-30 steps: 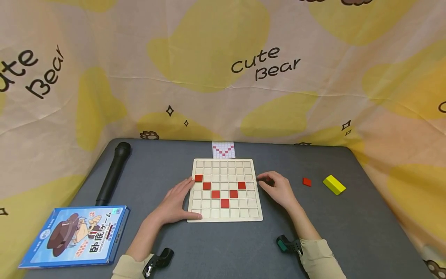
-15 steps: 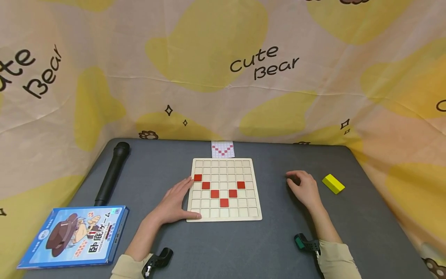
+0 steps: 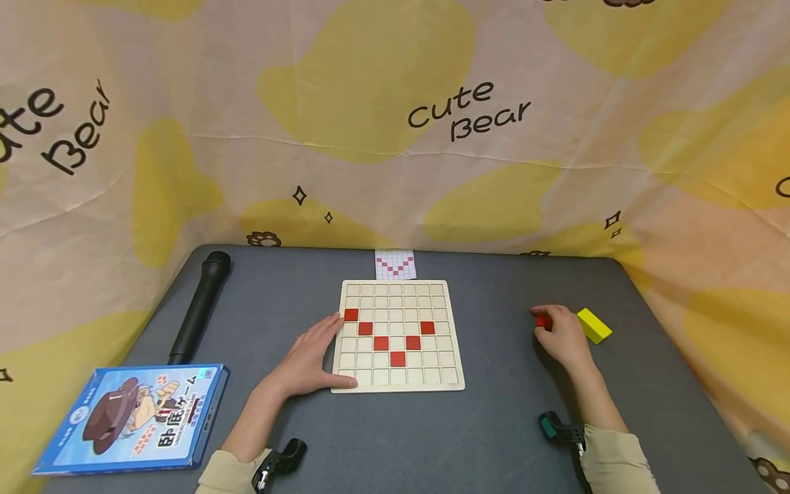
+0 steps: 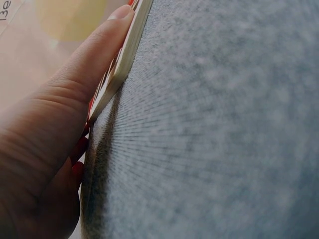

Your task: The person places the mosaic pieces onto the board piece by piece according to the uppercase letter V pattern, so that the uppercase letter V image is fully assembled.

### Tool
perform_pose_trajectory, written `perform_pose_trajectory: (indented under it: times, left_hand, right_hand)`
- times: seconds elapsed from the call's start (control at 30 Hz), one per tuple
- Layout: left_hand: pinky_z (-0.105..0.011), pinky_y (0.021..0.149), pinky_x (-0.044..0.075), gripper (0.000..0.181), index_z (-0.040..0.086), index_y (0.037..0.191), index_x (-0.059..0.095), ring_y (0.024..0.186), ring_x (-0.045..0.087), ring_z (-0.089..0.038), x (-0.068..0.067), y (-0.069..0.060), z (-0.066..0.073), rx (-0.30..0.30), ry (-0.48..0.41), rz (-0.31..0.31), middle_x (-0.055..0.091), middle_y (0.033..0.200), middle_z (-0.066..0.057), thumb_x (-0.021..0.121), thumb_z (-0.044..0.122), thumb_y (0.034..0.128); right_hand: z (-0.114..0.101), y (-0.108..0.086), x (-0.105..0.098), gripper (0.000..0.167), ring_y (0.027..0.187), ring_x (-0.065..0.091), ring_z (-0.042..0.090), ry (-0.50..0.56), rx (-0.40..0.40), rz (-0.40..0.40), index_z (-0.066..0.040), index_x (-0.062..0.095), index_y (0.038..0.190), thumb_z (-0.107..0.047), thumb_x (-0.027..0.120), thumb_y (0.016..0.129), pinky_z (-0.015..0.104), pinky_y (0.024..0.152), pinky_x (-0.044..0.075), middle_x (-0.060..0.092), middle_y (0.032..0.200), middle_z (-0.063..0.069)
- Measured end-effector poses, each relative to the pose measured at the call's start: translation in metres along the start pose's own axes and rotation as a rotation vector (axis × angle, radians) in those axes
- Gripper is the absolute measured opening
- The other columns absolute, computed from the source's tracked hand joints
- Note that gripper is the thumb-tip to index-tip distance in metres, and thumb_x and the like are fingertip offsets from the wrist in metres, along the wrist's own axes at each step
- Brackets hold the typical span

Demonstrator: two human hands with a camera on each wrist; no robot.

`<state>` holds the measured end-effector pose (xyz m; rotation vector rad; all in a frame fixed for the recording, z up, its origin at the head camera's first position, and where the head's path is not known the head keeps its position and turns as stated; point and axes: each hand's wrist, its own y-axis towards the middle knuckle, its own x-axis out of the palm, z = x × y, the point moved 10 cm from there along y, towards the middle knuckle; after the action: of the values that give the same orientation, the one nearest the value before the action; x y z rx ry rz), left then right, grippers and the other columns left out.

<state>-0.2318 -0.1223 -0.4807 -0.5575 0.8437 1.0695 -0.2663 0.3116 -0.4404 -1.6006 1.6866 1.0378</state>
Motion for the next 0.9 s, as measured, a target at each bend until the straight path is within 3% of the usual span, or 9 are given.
perform_pose_trajectory:
  times: [0.27, 0.67, 0.9]
  left_hand:
    - [-0.061, 0.108, 0.023, 0.119, 0.005, 0.154, 0.026, 0.144, 0.022, -0.035, -0.001, 0.0, 0.001, 0.0, -0.001, 0.001, 0.023, 0.159, -0.012, 0.082, 0.061, 0.0648]
    - [-0.061, 0.108, 0.023, 0.118, 0.005, 0.154, 0.027, 0.144, 0.022, -0.035, -0.001, 0.0, 0.001, -0.008, 0.007, -0.005, 0.023, 0.159, -0.012, 0.082, 0.062, 0.0653]
    - [-0.061, 0.108, 0.023, 0.119, 0.005, 0.154, 0.027, 0.144, 0.022, -0.035, -0.001, 0.0, 0.001, -0.003, 0.005, -0.004, 0.023, 0.16, -0.012, 0.082, 0.062, 0.065]
  right_hand:
    - [-0.003, 0.001, 0.003, 0.03, 0.087, 0.06, 0.036, 0.014, -0.017, -0.046, 0.006, 0.065, 0.115, -0.003, 0.067, 0.086, 0.05, 0.076, 0.047, 0.062, 0.106, 0.025]
    - [0.009, 0.0, -0.001, 0.032, 0.086, 0.055, 0.034, -0.032, 0.026, -0.099, 0.006, 0.067, 0.11, -0.013, 0.072, 0.086, 0.046, 0.074, 0.045, 0.06, 0.107, 0.027]
    - [0.004, 0.001, -0.001, 0.029, 0.081, 0.054, 0.03, -0.052, 0.005, -0.086, 0.004, 0.069, 0.106, -0.016, 0.074, 0.085, 0.042, 0.07, 0.044, 0.061, 0.101, 0.024]
